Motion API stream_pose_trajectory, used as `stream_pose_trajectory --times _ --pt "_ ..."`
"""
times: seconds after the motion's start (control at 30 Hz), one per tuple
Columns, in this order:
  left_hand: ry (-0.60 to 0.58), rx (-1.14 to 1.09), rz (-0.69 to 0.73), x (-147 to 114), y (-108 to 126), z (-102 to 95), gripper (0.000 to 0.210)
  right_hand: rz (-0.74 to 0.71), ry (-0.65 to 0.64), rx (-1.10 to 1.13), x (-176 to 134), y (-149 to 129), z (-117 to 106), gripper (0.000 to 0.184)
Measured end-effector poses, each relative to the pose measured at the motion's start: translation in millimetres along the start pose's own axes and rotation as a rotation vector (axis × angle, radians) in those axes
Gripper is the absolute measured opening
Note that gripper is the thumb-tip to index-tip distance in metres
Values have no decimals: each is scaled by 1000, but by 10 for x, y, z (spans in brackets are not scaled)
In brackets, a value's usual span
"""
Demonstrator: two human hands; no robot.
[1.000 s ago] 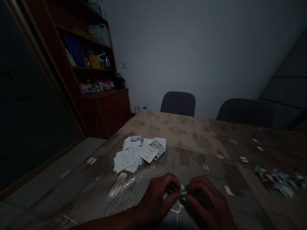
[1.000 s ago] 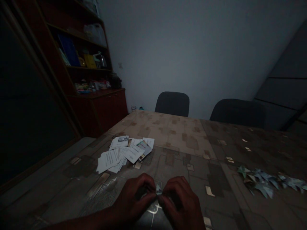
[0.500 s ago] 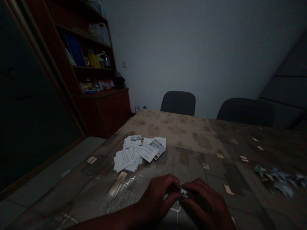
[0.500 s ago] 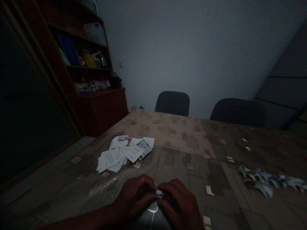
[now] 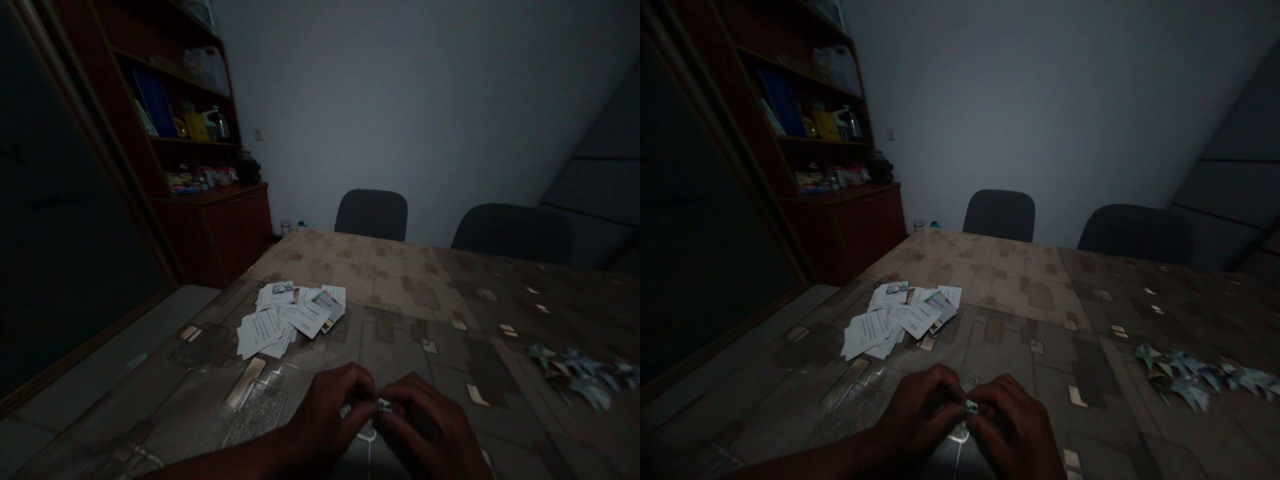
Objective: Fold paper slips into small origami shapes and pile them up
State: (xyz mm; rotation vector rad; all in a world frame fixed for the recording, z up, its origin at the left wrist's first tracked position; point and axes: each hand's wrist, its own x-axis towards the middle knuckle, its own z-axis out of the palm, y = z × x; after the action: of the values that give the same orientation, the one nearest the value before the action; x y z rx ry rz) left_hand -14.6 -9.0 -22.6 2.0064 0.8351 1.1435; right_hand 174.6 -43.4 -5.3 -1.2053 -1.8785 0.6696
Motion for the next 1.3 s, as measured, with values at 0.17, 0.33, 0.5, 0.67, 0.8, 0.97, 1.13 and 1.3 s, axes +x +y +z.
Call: stream_pose_trajectory --times 0.17,0.33,0.5,0.67,0.8,0.97,1.13,1.3 --pt "18 -49 -80 20 45 9 14 13 7 5 1 19 21 5" --pt "33 -63 -100 36 67 -12 12 -18 9 -20 7 22 14 6" --pt "26 -64 -148 44 83 -19 14 -32 1 -63 26 8 8 8" --pt "20 -65 -173 72 130 -27 15 -50 23 -71 22 8 6 10" --pt "14 -92 -147 80 140 -35 12 -67 17 -69 4 -1 2 11" --pt "16 -82 -131 58 99 -19 11 -50 -12 -43 8 11 6 8" --pt "21 -88 -163 41 88 6 14 30 -8 -21 13 22 23 9" --pt "43 -73 -119 31 94 1 12 24 -12 40 11 9 23 7"
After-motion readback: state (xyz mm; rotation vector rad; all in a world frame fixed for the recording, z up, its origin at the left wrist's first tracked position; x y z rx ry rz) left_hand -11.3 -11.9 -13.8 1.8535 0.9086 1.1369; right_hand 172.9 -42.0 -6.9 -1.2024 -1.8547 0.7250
